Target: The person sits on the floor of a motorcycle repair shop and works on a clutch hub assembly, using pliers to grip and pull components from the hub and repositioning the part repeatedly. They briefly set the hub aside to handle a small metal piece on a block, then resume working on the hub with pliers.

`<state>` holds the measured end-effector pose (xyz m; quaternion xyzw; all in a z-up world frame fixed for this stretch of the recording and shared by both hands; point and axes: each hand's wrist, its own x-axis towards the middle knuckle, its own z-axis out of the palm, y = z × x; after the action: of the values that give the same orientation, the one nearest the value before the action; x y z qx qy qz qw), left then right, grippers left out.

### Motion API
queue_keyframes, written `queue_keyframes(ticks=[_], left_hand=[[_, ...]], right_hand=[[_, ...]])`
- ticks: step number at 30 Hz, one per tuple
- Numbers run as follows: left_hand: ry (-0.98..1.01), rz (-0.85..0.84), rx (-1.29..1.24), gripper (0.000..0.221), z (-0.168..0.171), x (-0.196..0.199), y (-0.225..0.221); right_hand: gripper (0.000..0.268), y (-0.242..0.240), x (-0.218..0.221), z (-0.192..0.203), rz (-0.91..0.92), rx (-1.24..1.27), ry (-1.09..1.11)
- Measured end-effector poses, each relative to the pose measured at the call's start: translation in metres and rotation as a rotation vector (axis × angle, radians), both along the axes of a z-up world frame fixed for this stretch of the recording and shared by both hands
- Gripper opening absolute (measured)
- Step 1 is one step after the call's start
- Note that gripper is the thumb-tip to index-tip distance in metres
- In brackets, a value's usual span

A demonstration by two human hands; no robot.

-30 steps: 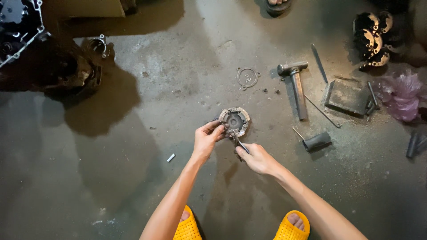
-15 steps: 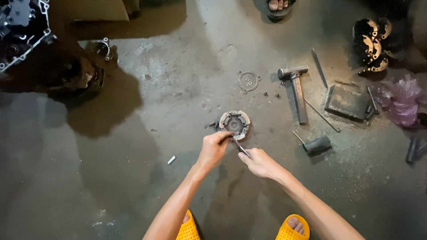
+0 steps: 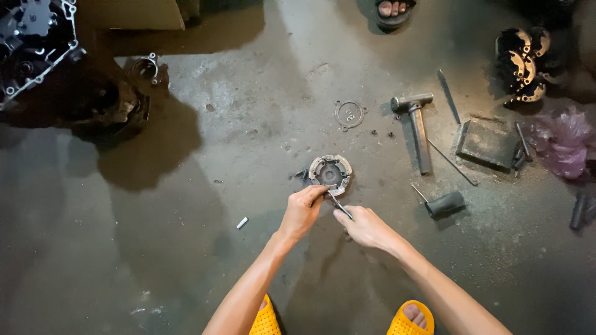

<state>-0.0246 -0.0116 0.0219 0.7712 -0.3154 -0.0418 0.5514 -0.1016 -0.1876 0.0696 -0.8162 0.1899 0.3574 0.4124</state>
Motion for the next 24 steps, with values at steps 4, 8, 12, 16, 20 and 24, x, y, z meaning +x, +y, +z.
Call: queue_keyframes(ticks=[4, 8, 12, 16, 20, 24], left_hand=[[0.003, 0.045, -0.055, 0.025, -0.016, -0.005, -0.005], [0.028, 0.062, -0.077, 0.024, -0.002, -0.009, -0.008], [0.016, 0.087, -0.110, 0.024, 0.000, -0.010, -0.010], [0.030, 0.111, -0.146, 0.025, -0.005, -0.012, -0.010], [0.016, 0.114, -0.123, 0.024, -0.004, -0.011, -0.010], [0.040, 0.124, -0.115, 0.023, -0.003, -0.010, -0.011]], right_hand=[[0.042, 0.003, -0.001, 0.003, -0.154, -0.003, 0.087], [0.035, 0.006, -0.009, -0.015, -0.139, -0.028, 0.053], [0.025, 0.009, -0.020, -0.040, -0.160, 0.007, -0.026], [0.020, 0.013, -0.025, -0.053, -0.191, 0.046, -0.083], [0.020, 0.014, -0.025, -0.047, -0.195, 0.074, -0.107], [0.020, 0.012, -0.028, -0.053, -0.224, 0.077, -0.103]])
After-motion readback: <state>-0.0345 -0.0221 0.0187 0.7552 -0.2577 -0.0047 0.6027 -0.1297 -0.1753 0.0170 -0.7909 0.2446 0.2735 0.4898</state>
